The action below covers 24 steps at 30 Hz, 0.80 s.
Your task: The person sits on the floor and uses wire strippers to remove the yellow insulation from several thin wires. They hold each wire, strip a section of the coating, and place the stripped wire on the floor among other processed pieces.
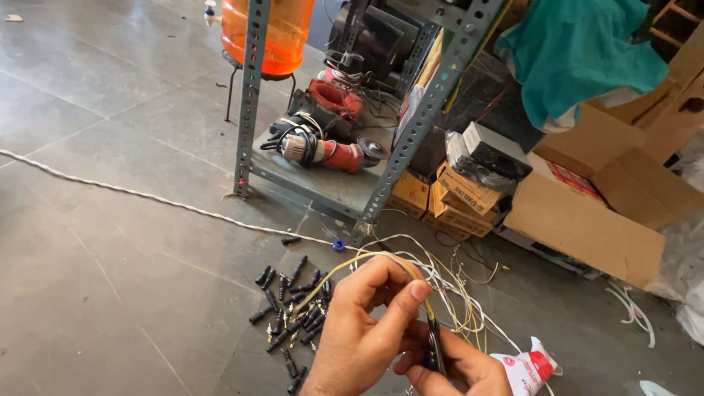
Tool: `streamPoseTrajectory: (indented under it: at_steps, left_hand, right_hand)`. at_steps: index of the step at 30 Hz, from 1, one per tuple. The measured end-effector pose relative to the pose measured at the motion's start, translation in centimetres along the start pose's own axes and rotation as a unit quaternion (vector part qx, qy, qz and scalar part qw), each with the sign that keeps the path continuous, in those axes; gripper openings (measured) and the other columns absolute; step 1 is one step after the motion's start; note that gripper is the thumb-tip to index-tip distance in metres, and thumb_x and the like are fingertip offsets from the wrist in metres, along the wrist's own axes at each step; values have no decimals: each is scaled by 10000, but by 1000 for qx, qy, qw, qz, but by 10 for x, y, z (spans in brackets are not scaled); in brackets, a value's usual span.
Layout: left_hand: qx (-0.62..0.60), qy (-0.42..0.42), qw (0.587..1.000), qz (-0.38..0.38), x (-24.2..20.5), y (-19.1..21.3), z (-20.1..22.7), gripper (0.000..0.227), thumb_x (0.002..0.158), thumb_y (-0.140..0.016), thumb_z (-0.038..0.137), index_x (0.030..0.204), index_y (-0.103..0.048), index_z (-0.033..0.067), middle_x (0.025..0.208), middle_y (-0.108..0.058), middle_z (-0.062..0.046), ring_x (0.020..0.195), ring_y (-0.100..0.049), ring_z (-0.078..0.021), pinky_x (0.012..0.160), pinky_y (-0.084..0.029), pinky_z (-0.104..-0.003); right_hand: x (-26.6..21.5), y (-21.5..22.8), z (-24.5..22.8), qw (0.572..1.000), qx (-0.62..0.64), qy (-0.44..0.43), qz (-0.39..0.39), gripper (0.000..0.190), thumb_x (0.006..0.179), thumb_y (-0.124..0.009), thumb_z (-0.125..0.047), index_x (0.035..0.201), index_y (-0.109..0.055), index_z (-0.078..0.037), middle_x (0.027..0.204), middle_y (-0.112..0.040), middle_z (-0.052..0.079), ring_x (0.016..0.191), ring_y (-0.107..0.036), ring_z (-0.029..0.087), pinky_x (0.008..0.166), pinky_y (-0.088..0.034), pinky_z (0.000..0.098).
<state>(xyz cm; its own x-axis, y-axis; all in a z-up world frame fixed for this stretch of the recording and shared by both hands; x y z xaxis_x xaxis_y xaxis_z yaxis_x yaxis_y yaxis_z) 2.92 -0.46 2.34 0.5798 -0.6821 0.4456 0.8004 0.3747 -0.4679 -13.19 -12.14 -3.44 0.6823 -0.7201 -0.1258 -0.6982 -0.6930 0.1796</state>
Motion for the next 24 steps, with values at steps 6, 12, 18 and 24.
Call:
streamPoseTrajectory:
  at_steps: [6,12,18,24]
  left_hand:
    - [58,-17,998,-3,0,-4,0,129,949,-701,62,864,-620,9,788,-632,0,745,-600,-56,698,-511,-233]
    - [106,-17,994,-13,0,-10,-4,163,937,-717,98,840,-618,11,758,-622,6,713,-581,-60,663,-499,-233]
    - [83,41,995,-26,0,-11,-11,191,940,-710,143,827,-623,15,724,-615,22,687,-582,-48,612,-507,-226]
    - [91,88,992,-28,0,-11,-16,207,933,-716,163,813,-633,17,694,-607,31,653,-552,-34,571,-481,-222]
  right_hand:
    - [-7,-5,-14,1000,14,-4,-4,576,773,-604,120,1338,-659,23,1066,-776,151,936,-755,236,905,-594,382]
    - [-9,2,-17,999,-15,25,-26,504,780,-632,87,1283,-635,53,1032,-776,176,943,-753,239,912,-579,378]
    - [-12,3,-24,998,-1,-22,-61,532,770,-628,44,1302,-645,26,1036,-779,157,924,-739,223,903,-566,373]
    - [-13,3,-25,996,-26,-38,-76,474,768,-615,0,1236,-671,42,945,-794,161,889,-753,225,875,-579,369]
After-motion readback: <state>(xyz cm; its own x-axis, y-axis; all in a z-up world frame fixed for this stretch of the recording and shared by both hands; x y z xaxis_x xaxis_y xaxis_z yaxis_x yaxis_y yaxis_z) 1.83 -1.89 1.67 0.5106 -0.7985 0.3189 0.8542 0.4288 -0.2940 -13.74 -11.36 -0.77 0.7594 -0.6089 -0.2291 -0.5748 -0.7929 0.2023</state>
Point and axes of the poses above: each hand's wrist, its own x-axis towards the middle knuckle, its own y-axis out of the back of the hand, z = x × y, the point moved 3 cm from there along x, towards the middle knuckle
